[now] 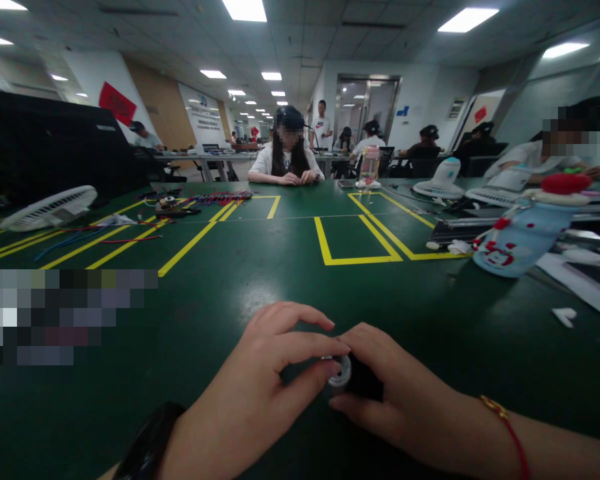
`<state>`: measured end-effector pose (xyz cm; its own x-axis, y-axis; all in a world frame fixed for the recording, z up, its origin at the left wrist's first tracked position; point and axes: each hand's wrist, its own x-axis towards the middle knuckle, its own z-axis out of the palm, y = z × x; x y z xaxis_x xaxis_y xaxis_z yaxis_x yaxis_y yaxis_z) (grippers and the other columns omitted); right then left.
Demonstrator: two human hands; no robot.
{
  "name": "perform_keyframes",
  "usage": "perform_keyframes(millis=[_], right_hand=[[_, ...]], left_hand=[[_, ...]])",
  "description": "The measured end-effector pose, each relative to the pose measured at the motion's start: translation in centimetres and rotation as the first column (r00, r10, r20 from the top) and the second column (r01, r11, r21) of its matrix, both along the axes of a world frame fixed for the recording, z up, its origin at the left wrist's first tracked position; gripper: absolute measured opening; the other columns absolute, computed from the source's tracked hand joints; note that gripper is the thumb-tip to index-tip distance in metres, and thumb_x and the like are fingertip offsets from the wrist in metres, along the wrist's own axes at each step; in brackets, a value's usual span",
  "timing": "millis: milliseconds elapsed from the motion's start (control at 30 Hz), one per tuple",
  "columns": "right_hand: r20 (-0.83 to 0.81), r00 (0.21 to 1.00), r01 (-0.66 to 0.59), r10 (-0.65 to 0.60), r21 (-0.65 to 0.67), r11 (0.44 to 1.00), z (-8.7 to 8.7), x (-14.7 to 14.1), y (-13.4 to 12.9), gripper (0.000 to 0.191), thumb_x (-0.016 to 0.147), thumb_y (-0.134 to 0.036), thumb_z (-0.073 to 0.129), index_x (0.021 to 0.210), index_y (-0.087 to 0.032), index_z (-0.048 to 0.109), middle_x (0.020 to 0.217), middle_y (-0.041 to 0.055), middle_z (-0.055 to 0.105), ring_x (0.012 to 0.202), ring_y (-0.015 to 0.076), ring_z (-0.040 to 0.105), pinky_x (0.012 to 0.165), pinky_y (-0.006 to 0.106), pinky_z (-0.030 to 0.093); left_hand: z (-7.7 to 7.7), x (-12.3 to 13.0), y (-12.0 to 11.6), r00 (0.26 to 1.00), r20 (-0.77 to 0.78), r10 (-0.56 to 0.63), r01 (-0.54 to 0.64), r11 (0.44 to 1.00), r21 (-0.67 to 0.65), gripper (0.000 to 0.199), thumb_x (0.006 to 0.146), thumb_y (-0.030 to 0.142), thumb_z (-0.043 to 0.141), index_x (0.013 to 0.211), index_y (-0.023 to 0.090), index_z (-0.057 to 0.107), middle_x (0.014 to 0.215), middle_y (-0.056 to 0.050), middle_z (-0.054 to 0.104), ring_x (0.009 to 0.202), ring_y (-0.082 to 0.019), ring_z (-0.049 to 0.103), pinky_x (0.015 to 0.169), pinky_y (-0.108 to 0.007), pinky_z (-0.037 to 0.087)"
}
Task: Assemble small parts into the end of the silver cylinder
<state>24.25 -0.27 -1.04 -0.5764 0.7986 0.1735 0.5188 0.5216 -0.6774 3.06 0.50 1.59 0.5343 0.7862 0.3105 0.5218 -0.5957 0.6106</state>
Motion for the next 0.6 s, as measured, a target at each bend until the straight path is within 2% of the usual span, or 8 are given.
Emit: perform_keyframes(millis=[100, 233, 467, 600], right_hand=[[0.002, 1.000, 0.004, -0.004, -0.007, 1.000, 0.0, 0.0, 0.0, 0.031, 0.080, -0.019, 0.068, 0.109, -0.021, 0.058, 0.104, 0.0034, 0.063, 0.093, 0.0209, 0.055, 0.084, 0.036, 0.043], [0.014, 1.000, 0.019, -0.018, -0.032, 0.999, 0.3, 0.1, 0.0, 0.026, 0.080, -0.021, 0.068, 0.105, -0.021, 0.060, 0.105, 0.0037, 0.063, 0.093, 0.0213, 0.056, 0.084, 0.036, 0.044], [0.018, 1.000, 0.006, -0.005, -0.063, 0.998, 0.5, 0.4, -0.2, 0.033, 0.080, -0.020, 0.069, 0.112, -0.024, 0.059, 0.107, 0.0014, 0.062, 0.095, 0.0200, 0.055, 0.085, 0.035, 0.043], [0.010, 1.000, 0.012, -0.012, -0.068, 0.998, 0.4, 0.5, -0.1, 0.037, 0.079, -0.018, 0.069, 0.113, -0.026, 0.058, 0.107, 0.0003, 0.062, 0.095, 0.0193, 0.055, 0.085, 0.034, 0.042]], left_hand=[[0.1, 0.1, -0.4, 1.000, -0.012, -0.025, 0.025, 0.999, -0.040, 0.031, 0.090, 0.018, 0.059, 0.113, 0.037, 0.067, 0.124, 0.002, 0.059, 0.117, -0.021, 0.054, 0.103, -0.038, 0.042], [0.1, -0.6, -0.7, 1.000, 0.010, -0.011, 0.012, 0.994, -0.110, 0.050, 0.084, 0.017, 0.063, 0.129, 0.037, 0.052, 0.130, 0.001, 0.057, 0.119, -0.022, 0.054, 0.105, -0.038, 0.041], [-1.0, -3.9, 0.4, 0.990, -0.139, -0.005, -0.017, 0.988, -0.153, 0.036, 0.085, 0.027, 0.064, 0.120, 0.035, 0.058, 0.135, -0.001, 0.052, 0.125, -0.027, 0.050, 0.108, -0.046, 0.038], [-1.4, -4.4, 1.1, 0.975, -0.220, -0.024, -0.015, 0.985, -0.173, 0.035, 0.083, 0.026, 0.066, 0.117, 0.035, 0.060, 0.138, -0.002, 0.050, 0.128, -0.027, 0.046, 0.109, -0.048, 0.036]])
